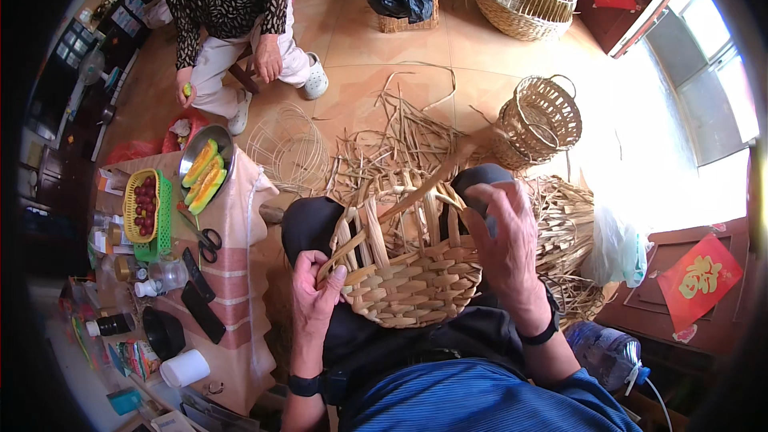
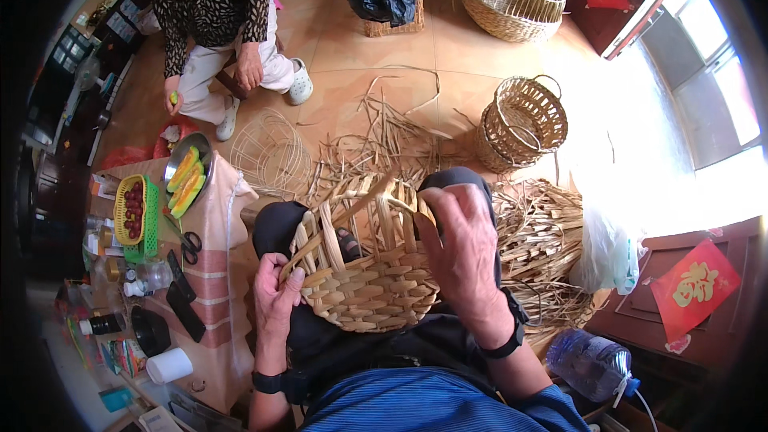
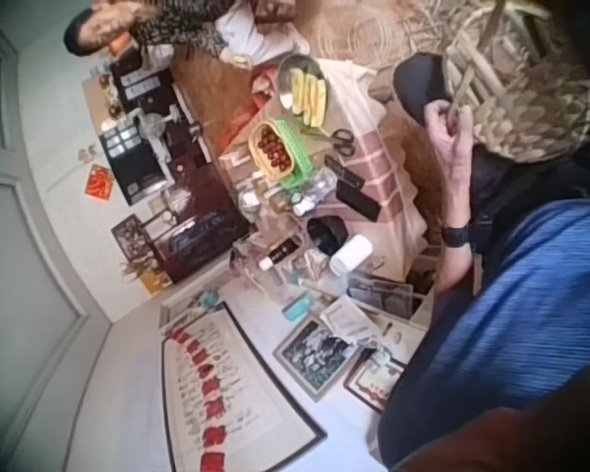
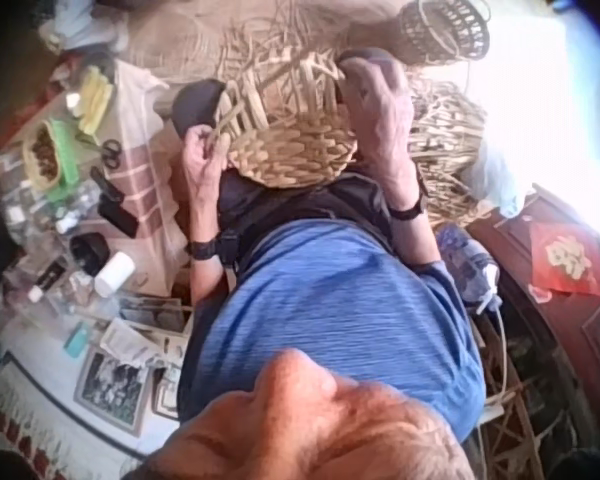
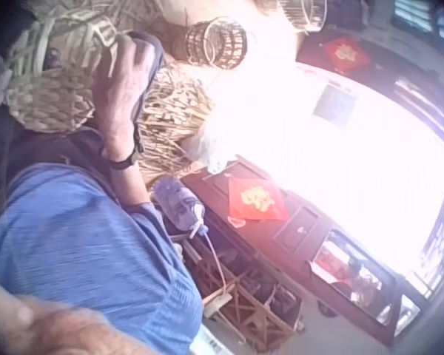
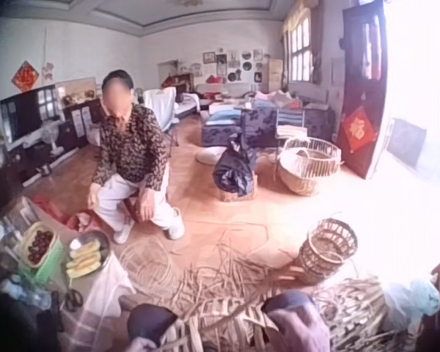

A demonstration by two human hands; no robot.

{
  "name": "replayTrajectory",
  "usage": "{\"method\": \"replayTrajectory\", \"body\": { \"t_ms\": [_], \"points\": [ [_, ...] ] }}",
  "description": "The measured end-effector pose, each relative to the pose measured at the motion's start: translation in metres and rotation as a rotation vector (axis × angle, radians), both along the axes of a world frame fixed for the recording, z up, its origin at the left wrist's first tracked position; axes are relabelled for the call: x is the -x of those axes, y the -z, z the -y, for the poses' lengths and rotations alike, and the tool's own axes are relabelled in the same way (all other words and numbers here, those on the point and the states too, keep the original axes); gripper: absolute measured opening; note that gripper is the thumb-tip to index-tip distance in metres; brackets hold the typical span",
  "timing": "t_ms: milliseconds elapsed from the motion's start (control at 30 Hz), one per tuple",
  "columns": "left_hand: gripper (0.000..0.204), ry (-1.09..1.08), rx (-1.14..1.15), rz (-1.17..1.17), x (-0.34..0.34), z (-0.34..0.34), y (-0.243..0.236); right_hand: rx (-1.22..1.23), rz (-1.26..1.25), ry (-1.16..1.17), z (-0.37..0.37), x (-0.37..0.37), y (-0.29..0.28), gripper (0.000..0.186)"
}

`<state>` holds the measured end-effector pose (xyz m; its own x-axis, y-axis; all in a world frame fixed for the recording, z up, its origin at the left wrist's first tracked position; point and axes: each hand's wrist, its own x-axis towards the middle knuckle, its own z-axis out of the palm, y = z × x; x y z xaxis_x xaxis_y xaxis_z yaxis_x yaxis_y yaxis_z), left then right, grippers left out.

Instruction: Weaving a small basket using thin wooden or bamboo strips.

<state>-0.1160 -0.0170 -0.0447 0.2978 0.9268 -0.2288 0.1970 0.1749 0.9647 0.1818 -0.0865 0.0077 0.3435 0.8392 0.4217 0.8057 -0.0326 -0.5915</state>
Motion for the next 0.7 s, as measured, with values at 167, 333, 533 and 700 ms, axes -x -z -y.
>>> {"method": "replayTrajectory", "body": {
  "t_ms": [167, 333, 533, 700],
  "points": [
    [0.033, -0.024, 0.134, 0.105, -0.015, -0.002, -0.003, 0.058, -0.719, -0.041, 0.018, -0.012, 0.055, 0.019],
    [0.032, 0.021, 0.16, 0.123, -0.015, 0.0, 0.0, 0.037, -1.072, -0.009, 0.023, -0.016, 0.078, 0.02],
    [0.031, 0.069, 0.184, 0.164, -0.032, 0.012, -0.022, 0.008, -1.348, -0.04, 0.035, -0.036, 0.083, 0.021],
    [0.028, 0.007, 0.175, 0.17, -0.025, 0.016, -0.015, -0.099, -1.433, -0.043, 0.041, -0.031, 0.088, 0.024]
  ]
}}
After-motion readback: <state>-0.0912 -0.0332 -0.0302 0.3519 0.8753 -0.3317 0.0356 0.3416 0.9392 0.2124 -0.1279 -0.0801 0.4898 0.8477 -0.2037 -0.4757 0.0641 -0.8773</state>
